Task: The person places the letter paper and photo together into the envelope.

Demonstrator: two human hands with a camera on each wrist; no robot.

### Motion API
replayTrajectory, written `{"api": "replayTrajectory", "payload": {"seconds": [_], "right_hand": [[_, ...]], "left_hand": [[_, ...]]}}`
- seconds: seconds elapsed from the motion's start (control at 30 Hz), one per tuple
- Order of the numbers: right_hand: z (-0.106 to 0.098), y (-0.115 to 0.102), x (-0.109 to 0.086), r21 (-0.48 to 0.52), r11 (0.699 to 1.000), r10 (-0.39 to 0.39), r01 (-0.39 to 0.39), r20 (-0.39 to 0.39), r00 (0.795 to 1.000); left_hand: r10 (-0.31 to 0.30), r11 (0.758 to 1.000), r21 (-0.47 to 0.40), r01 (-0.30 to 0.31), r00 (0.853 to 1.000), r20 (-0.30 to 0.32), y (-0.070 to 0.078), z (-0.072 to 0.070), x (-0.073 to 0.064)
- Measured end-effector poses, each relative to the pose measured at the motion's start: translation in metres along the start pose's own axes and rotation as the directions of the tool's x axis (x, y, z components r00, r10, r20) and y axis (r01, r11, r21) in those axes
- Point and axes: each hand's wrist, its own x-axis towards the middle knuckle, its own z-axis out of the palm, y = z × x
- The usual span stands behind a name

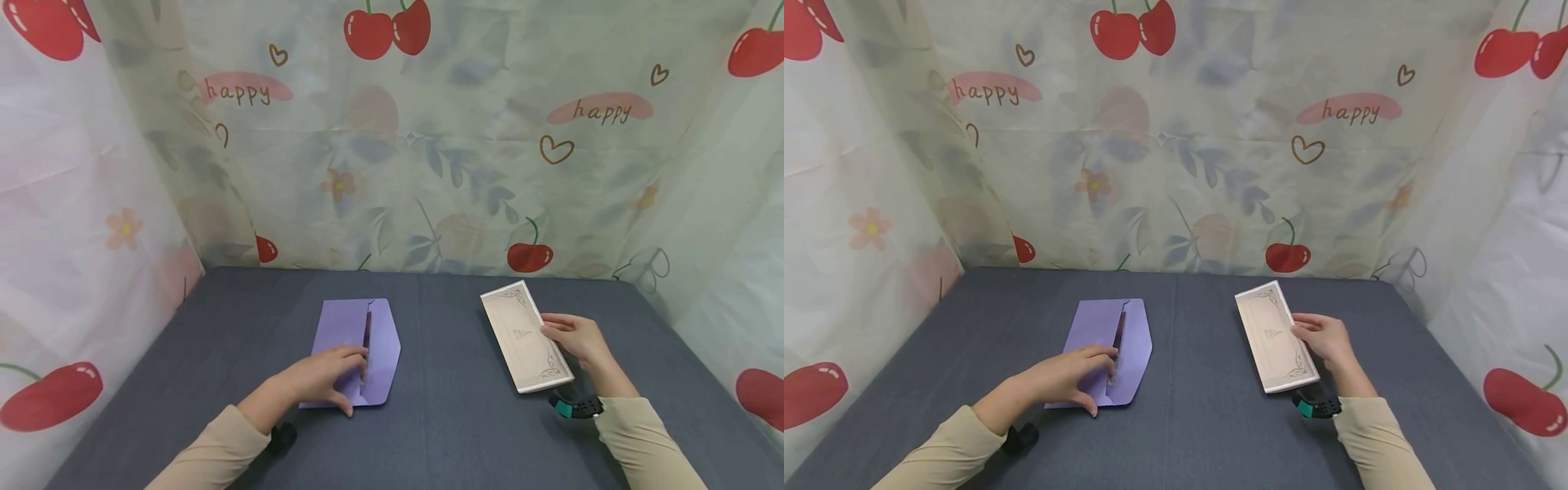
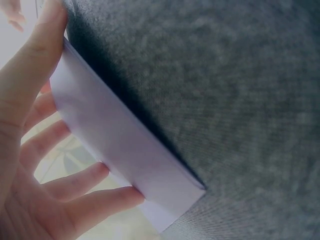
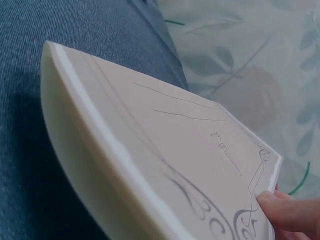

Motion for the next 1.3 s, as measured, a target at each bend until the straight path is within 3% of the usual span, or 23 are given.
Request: {"api": "replayTrajectory", "payload": {"seconds": [0.37, 1.3], "right_hand": [[0.008, -0.019, -0.006, 0.027, 0.999, 0.016, -0.017, 0.018, 1.000], [0.040, -0.047, -0.013, 0.090, 0.995, -0.035, 0.029, 0.069, 0.997]], "left_hand": [[0.010, 1.000, 0.013, -0.009, 1.000, -0.008, -0.002, 0.002, 0.001], [0.004, 1.000, 0.015, -0.004, 1.000, -0.007, 0.000, 0.000, 0.000]]}}
